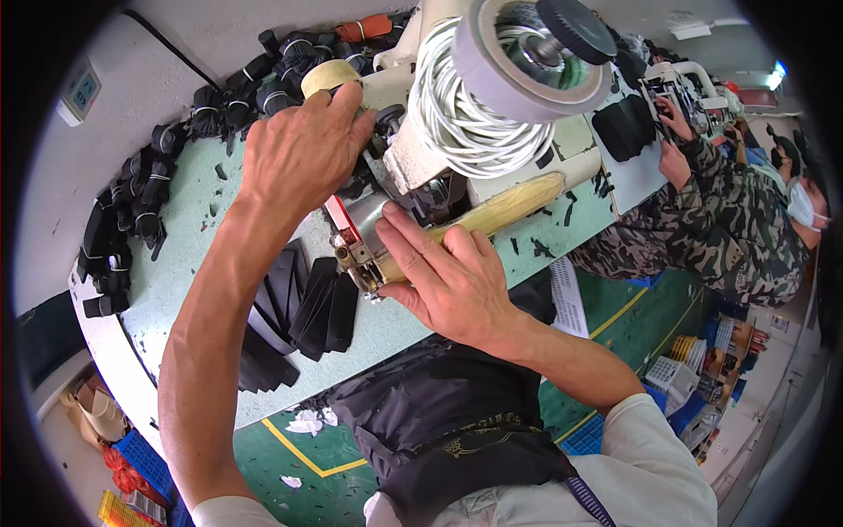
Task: The person feeds leather parts through a skiving machine, sorts bundles of strips by hand, opens the machine cover to clean debris from the interior, and feeds the strips through the machine to skive their edges.
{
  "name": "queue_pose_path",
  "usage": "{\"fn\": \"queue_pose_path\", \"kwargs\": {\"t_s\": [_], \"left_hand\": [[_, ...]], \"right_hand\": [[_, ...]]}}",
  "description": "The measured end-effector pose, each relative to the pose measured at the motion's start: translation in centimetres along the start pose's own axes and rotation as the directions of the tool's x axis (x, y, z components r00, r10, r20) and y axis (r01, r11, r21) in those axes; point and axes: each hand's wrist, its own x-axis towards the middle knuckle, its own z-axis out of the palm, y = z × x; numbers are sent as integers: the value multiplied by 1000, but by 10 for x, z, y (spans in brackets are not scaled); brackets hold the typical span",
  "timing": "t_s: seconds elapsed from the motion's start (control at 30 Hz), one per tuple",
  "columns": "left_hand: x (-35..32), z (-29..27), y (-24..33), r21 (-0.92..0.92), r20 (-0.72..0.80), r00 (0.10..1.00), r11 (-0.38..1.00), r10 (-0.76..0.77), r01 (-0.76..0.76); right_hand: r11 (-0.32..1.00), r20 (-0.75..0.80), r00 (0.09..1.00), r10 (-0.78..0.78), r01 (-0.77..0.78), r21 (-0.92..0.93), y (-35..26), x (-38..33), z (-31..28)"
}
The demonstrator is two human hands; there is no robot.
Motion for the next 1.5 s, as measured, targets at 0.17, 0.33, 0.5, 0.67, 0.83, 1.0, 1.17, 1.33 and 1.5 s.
{"fn": "queue_pose_path", "kwargs": {"t_s": [0.17,0.33,0.5,0.67,0.83,1.0,1.17,1.33,1.5], "left_hand": [[1,-2,0,4,-14,1000,1000,11,-11],[2,0,0,-22,-33,999,1000,-6,5],[2,-1,4,-32,-27,998,998,-49,48],[4,-2,7,-18,15,994,993,-112,113],[6,-4,10,-7,25,987,988,-156,156],[5,1,11,-6,10,988,988,-156,156],[7,-4,4,-54,65,996,996,-68,71],[-6,-4,3,-128,81,973,966,-214,224],[-93,18,8,-637,47,781,584,-622,503]], "right_hand": [[1000,-9,1000,-9,9,-12,1,0,2],[1000,-1,1000,-4,4,-3,2,1,2],[1000,11,1000,1,-2,11,3,2,0],[1000,28,1000,13,-14,27,4,2,0],[999,45,999,21,-22,31,5,4,-1],[999,48,998,37,-38,24,4,3,-3],[999,18,999,27,-27,35,2,3,-1],[947,-68,997,23,0,321,8,-3,-6],[541,171,685,708,-682,493,30,-75,-22]]}}
